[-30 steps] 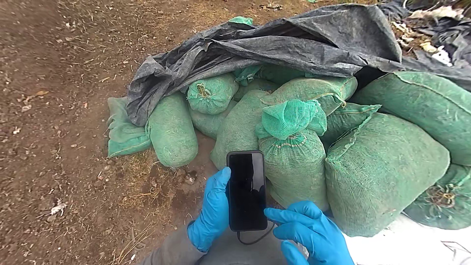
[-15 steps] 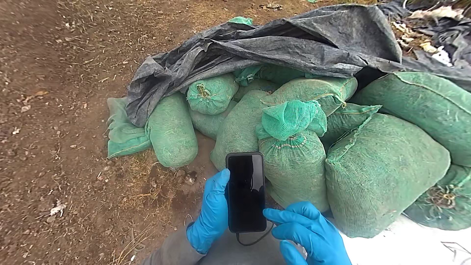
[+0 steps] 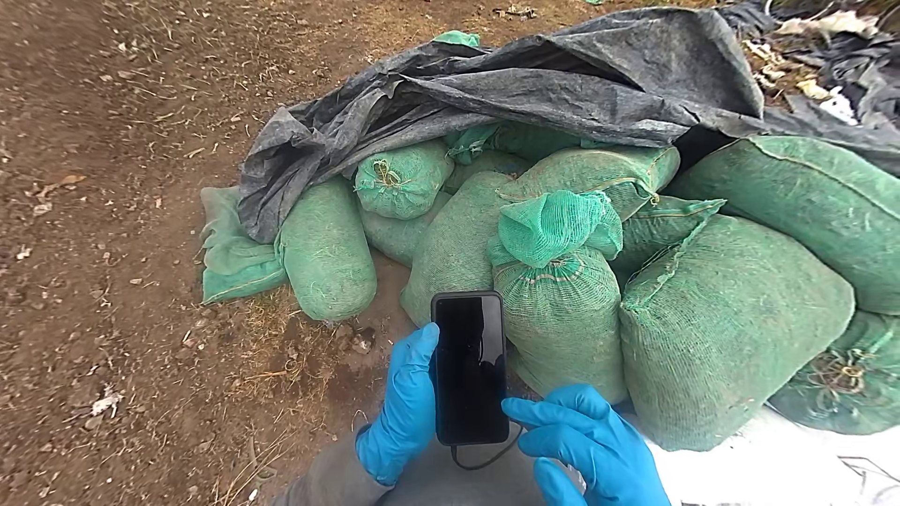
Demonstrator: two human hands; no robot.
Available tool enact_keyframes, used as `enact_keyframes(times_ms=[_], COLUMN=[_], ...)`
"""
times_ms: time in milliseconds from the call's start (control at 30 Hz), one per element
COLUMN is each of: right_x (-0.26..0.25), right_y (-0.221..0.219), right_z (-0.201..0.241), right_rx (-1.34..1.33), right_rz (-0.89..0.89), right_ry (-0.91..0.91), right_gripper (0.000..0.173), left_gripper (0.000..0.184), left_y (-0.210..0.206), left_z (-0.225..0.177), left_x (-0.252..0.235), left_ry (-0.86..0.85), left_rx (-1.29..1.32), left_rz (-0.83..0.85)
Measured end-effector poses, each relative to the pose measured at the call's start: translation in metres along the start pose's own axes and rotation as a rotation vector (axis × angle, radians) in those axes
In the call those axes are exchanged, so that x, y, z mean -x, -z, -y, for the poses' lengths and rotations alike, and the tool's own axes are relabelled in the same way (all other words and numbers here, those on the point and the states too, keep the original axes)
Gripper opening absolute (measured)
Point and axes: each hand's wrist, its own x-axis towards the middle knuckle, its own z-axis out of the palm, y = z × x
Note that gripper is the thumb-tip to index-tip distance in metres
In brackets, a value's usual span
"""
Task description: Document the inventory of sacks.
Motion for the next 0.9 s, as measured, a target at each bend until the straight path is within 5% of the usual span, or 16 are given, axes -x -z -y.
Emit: enact_keyframes(times_ms=[900], right_x=[0.0055], right_y=[0.0004], right_z=[0.0045], right_rx=[0.015], right_rz=[-0.019], right_ry=[0.002], right_gripper=[0.033], left_gripper=[0.05], left_y=[0.0075], left_z=[0.0082], left_x=[-0.0004], left_ry=[-0.03], left_rx=[-0.026], left_rz=[0.075])
